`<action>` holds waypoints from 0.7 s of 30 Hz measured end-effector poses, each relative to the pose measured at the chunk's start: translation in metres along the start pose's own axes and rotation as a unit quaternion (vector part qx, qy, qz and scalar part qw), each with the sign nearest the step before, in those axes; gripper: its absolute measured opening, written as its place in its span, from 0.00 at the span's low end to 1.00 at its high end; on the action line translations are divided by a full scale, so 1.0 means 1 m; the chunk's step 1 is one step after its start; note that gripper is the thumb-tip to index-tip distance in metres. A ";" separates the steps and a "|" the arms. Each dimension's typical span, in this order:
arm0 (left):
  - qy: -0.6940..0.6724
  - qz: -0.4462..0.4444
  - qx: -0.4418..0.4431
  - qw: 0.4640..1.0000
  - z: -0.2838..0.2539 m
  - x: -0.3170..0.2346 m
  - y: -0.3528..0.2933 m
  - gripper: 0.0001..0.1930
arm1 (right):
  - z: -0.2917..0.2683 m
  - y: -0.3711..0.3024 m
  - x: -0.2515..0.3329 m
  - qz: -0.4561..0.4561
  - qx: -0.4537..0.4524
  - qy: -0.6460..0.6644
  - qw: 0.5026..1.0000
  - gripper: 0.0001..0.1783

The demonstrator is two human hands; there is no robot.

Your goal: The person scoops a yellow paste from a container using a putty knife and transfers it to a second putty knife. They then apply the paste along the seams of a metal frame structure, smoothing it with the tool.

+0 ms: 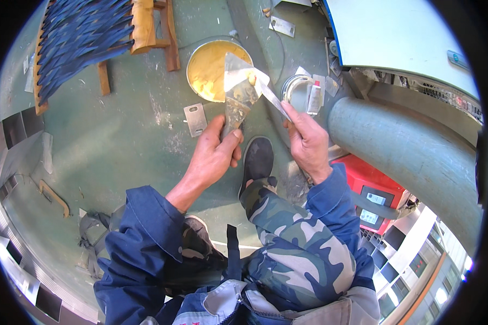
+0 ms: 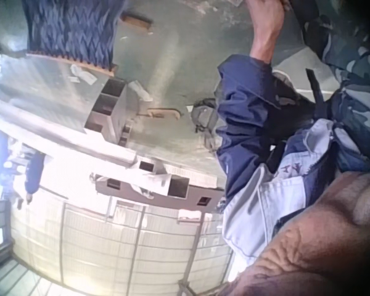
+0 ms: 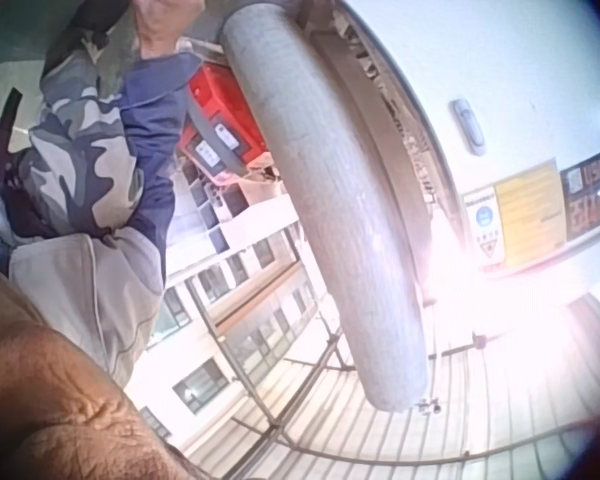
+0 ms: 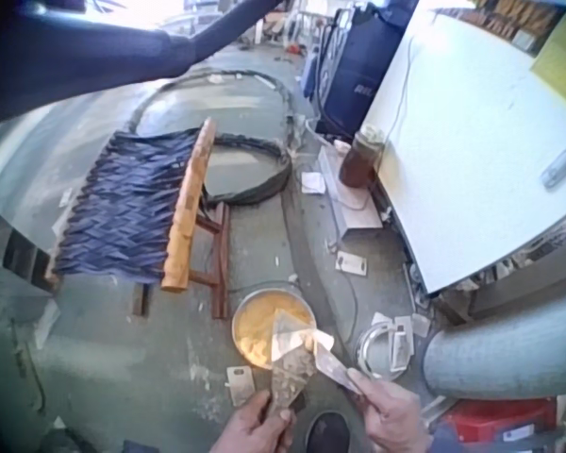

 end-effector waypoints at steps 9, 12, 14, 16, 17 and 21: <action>0.022 0.014 -0.012 1.000 0.002 -0.002 -0.002 0.10 | -0.015 0.004 -0.002 0.019 -0.002 0.015 1.000 0.28; 0.093 0.032 -0.018 0.995 -0.003 0.000 -0.001 0.11 | -0.029 0.017 -0.003 -0.001 0.015 -0.006 1.000 0.26; 0.145 0.056 -0.018 0.988 -0.006 0.002 0.001 0.11 | -0.035 0.025 0.000 -0.013 0.039 -0.036 0.999 0.26; 0.187 0.074 -0.018 0.979 -0.007 0.003 0.002 0.11 | -0.037 0.029 0.000 -0.035 0.049 -0.076 0.995 0.26; 0.202 0.079 -0.018 0.976 -0.007 0.003 0.002 0.11 | -0.037 0.029 0.001 -0.042 0.053 -0.093 0.993 0.26; 0.226 0.106 -0.021 0.968 -0.006 0.003 0.002 0.11 | -0.032 0.030 0.007 -0.072 0.074 -0.151 0.983 0.27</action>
Point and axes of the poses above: each hand's wrist, its own y-axis towards the middle knuckle, its own z-axis out of the palm, x = y × z, the point moved 7 cm from there along y, towards the middle knuckle, and after that the axes turned 2 degrees about z, right-handed, at the moved point
